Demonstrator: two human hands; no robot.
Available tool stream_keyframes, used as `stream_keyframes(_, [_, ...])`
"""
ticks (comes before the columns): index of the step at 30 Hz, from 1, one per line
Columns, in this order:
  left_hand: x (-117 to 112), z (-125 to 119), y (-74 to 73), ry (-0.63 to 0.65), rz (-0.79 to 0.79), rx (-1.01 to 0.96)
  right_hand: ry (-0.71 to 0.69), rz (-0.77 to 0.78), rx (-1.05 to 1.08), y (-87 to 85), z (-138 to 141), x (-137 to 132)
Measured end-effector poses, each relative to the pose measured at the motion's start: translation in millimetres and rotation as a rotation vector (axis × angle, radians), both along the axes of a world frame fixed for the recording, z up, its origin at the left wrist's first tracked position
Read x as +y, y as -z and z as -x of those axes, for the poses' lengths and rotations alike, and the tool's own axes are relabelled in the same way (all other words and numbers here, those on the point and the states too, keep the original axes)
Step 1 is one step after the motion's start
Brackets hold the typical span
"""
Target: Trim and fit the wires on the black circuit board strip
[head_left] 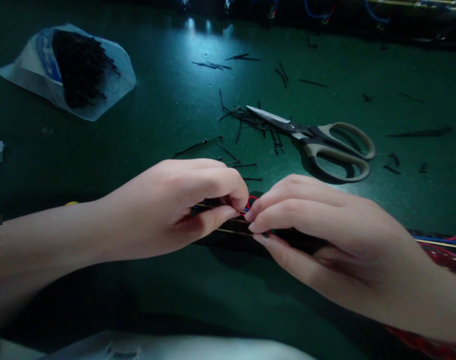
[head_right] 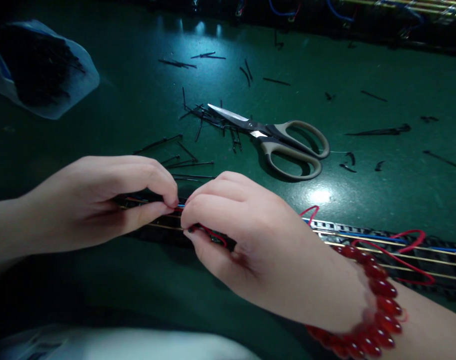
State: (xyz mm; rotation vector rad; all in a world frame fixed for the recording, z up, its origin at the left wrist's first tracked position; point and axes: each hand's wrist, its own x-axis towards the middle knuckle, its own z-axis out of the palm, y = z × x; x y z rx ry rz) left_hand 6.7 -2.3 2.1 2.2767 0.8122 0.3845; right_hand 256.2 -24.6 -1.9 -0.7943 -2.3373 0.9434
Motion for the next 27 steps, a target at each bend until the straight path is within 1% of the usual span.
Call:
stream_keyframes(6, [-1.0, -1.5, 0.5, -0.027, 0.013, -0.005, -0.007, 0.01, 0.002, -0.9, -0.3, 0.7])
stream_keyframes(13, [-1.0, -1.4, 0.0, -0.014, 0.003, -0.005, -0.01, 0.0, -0.012, 0.5, -2.3, 0.8])
stream_keyframes(21, [-0.9, -0.2, 0.8, -0.001, 0.001, -0.016, -0.007, 0.0, -0.015, -3.3, -0.7, 1.6])
stream_keyframes(27, [0.4, -0.1, 0.7, 0.017, -0.021, -0.02, -0.01, 0.002, -0.008, 0.1, -2.5, 0.4])
